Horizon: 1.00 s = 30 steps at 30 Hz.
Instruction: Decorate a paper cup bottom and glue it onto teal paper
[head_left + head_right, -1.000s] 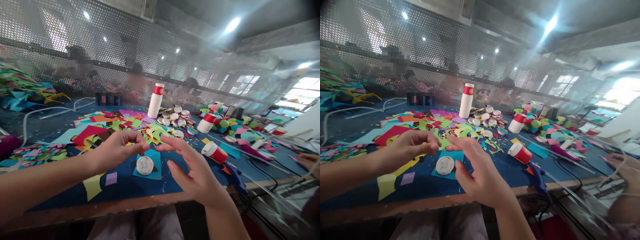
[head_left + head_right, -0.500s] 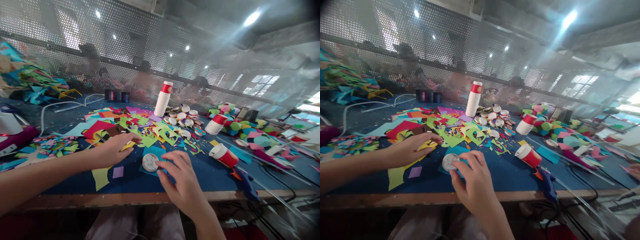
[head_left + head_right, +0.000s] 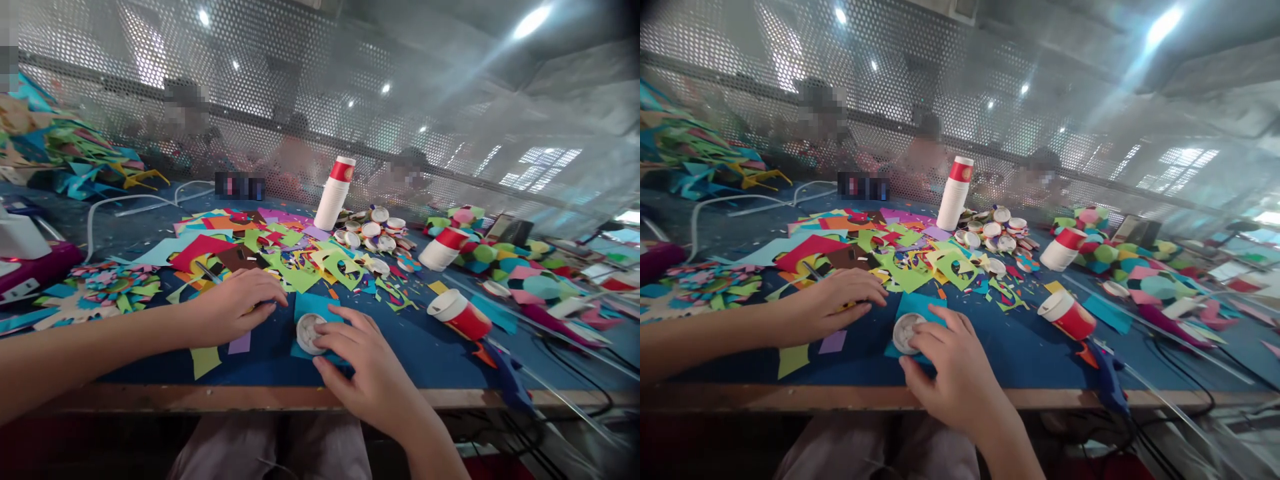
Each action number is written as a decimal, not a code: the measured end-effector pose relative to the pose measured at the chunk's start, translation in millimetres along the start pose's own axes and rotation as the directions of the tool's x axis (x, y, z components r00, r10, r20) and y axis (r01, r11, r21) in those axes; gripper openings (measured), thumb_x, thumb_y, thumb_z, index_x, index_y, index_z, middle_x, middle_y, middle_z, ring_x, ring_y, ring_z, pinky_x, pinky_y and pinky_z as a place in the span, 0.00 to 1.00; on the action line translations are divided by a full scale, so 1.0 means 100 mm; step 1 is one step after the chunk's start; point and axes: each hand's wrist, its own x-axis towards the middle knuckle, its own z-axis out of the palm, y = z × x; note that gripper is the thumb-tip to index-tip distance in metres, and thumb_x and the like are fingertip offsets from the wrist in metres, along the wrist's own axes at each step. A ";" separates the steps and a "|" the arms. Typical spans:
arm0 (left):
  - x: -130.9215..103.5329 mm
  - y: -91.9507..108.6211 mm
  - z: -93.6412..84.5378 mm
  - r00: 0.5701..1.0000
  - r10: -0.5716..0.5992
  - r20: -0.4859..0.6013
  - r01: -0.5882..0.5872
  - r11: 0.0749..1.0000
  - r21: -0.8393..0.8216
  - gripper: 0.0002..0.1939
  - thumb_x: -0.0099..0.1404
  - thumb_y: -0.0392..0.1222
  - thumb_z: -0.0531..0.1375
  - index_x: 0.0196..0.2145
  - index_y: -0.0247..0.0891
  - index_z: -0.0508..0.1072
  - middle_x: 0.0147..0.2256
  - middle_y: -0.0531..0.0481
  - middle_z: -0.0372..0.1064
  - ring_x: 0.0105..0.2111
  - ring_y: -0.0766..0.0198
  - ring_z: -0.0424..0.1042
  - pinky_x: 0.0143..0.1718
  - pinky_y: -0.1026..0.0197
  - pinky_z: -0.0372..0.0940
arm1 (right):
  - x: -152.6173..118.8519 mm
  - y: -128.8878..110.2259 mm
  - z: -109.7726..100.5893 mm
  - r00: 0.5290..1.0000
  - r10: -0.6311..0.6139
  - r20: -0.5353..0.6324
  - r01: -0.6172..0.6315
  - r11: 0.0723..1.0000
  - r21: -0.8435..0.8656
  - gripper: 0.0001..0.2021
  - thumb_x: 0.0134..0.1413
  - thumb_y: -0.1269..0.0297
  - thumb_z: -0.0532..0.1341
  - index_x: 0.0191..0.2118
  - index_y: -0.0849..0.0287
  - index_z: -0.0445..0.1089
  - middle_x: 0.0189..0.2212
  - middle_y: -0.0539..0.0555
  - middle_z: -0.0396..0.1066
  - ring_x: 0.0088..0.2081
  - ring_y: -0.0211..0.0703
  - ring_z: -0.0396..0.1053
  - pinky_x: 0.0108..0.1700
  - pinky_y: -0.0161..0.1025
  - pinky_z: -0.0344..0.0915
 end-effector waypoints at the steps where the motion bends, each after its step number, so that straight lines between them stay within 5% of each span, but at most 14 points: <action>1: 0.01 0.00 -0.02 1.000 -0.003 -0.005 0.003 1.000 0.000 0.14 0.71 0.39 0.49 0.44 0.42 0.73 0.48 0.47 0.75 0.53 0.55 0.70 0.56 0.51 0.58 | 0.00 0.01 -0.02 1.000 -0.007 -0.004 0.007 1.000 0.016 0.07 0.60 0.65 0.60 0.34 0.57 0.74 0.40 0.53 0.79 0.54 0.57 0.69 0.57 0.57 0.64; 8: 0.07 -0.01 -0.23 0.991 -0.108 -0.082 0.107 0.994 -0.026 0.17 0.71 0.43 0.47 0.44 0.41 0.75 0.45 0.47 0.78 0.48 0.55 0.73 0.52 0.51 0.61 | -0.02 0.05 -0.07 0.991 0.103 -0.080 -0.110 0.990 -0.088 0.12 0.59 0.60 0.63 0.26 0.57 0.68 0.31 0.56 0.78 0.50 0.62 0.71 0.50 0.59 0.66; 16: 0.05 -0.04 -0.24 0.975 -0.203 -0.092 0.189 0.972 -0.143 0.18 0.69 0.47 0.49 0.41 0.42 0.77 0.42 0.48 0.78 0.45 0.55 0.73 0.48 0.53 0.65 | 0.11 -0.04 0.03 0.977 0.212 -0.014 -0.212 0.975 -0.067 0.05 0.52 0.73 0.64 0.29 0.56 0.73 0.32 0.51 0.78 0.46 0.58 0.71 0.51 0.61 0.64; 26: 0.01 0.02 -0.28 0.974 -0.224 -0.041 0.207 0.944 -0.257 0.20 0.70 0.52 0.49 0.43 0.42 0.77 0.44 0.49 0.77 0.45 0.56 0.73 0.45 0.59 0.65 | 0.17 0.01 -0.06 0.999 -0.007 0.035 0.008 1.000 -0.027 0.10 0.54 0.78 0.59 0.32 0.56 0.74 0.39 0.53 0.78 0.57 0.59 0.66 0.55 0.62 0.65; 30: -0.02 0.02 -0.17 0.994 -0.106 -0.008 0.102 0.973 -0.208 0.16 0.70 0.45 0.49 0.41 0.40 0.76 0.42 0.48 0.77 0.44 0.57 0.73 0.47 0.58 0.64 | 0.16 0.13 -0.09 0.996 -0.024 0.090 0.027 0.999 -0.032 0.12 0.58 0.76 0.57 0.35 0.55 0.75 0.44 0.54 0.77 0.60 0.59 0.63 0.57 0.62 0.65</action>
